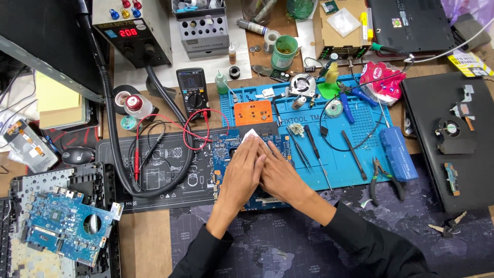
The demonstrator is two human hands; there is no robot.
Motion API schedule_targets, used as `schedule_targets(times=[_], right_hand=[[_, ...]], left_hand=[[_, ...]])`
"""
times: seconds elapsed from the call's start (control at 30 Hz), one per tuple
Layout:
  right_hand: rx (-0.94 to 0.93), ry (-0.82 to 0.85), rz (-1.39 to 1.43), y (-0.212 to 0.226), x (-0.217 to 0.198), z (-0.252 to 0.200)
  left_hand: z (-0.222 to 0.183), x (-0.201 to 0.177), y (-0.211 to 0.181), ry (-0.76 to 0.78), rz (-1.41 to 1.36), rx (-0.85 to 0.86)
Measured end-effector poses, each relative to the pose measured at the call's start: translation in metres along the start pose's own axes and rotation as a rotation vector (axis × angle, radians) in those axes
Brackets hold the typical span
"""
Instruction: Cleaning a motherboard with a cotton swab and using a heat gun and probe to repair components
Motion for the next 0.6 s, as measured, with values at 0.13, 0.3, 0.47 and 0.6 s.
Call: schedule_targets(times=[0.13,0.3,0.47,0.6], right_hand=[[-0.017,-0.038,0.027,-0.0046,-0.0011,0.0001],[-0.018,-0.049,0.028,-0.002,-0.0003,-0.0003],[-0.007,-0.048,0.022,0.0007,-0.0022,0.0],[-0.014,-0.068,0.016,0.0011,-0.0055,0.0013]], left_hand=[[-0.0006,0.0047,0.0005,0.031,-0.012,0.031],[-0.0028,0.0062,0.005,0.032,-0.019,0.022],[-0.0021,0.0034,0.0067,0.05,-0.056,0.004],[0.0002,0.0026,0.0065,0.055,-0.062,0.0]])
Point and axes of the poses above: each hand's wrist, its own z-axis towards the middle knuckle, its own x-axis out of the palm, y = z × x, the point moved 3 cm from there along z, towards the middle knuckle, and after that the axes turned 10 degrees about -y, right-handed, at the moved point
